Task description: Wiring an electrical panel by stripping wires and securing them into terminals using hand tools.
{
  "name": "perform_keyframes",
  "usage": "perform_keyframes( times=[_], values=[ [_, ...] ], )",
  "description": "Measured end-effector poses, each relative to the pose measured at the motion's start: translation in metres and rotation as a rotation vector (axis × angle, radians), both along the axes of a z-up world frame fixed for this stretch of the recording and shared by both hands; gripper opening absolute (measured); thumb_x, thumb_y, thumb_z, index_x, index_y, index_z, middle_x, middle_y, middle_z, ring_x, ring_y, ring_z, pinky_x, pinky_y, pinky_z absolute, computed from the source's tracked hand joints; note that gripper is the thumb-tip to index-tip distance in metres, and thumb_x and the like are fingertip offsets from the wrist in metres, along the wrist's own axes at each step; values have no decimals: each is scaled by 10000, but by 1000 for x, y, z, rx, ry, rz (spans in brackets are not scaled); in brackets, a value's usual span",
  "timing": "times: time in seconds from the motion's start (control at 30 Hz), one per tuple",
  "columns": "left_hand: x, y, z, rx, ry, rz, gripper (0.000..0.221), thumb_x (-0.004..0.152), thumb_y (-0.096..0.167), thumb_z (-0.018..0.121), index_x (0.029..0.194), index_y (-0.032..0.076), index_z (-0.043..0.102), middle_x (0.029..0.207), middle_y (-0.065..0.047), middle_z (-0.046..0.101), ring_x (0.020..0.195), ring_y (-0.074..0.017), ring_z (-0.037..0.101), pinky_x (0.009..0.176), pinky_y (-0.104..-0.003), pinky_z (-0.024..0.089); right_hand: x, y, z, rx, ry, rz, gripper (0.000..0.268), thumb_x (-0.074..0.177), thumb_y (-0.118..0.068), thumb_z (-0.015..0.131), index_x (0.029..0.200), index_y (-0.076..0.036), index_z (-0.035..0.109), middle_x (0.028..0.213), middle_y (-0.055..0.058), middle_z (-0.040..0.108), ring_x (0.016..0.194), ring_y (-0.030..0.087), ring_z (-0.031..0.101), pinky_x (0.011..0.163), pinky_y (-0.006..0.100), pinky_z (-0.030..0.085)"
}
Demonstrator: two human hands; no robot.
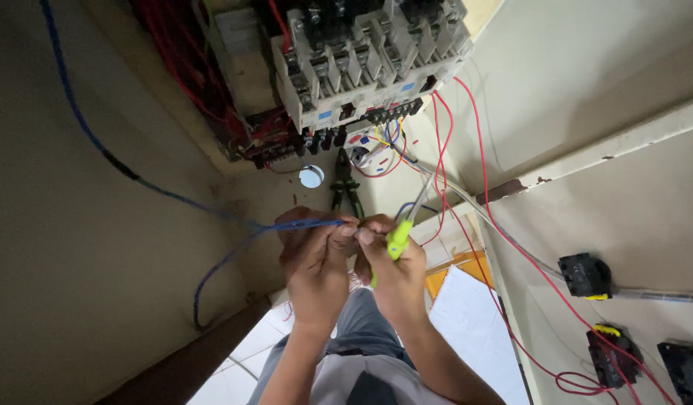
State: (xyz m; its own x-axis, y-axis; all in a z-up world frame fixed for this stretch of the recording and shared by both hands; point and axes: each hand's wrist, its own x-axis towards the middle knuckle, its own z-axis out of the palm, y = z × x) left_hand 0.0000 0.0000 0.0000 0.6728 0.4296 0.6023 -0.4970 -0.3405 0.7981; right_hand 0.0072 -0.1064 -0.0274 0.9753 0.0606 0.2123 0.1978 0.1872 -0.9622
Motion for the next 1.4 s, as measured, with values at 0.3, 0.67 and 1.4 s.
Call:
perform_keyframes(
  times=[0.3,0.67,1.4],
  values=[
    [8,3,-10,-243,17,-201,174,992,-7,657,840,43,725,706,-58,696,666,-136,691,757,-279,620,10,-29,-2,862,1107,484,140,1016,-183,600,1080,-65,641,898,-60,560,405,-29,328,325,119,265],
    [3,2,-19,-164,178,-128,136,1022,93,648,935,78,751,865,-45,676,841,-174,664,912,-378,545,11,-11,4,-381,-133,-230,144,846,-41,833,979,-44,776,661,51,681,493,115,601,485,235,499],
    [64,28,-71,240,253,262,155,972,32,677,963,146,782,912,-51,792,908,-271,753,869,-401,579,66,22,-18,691,1052,274,66,995,-149,644,989,-91,612,857,-32,655,441,9,459,418,139,330]
  ],
)
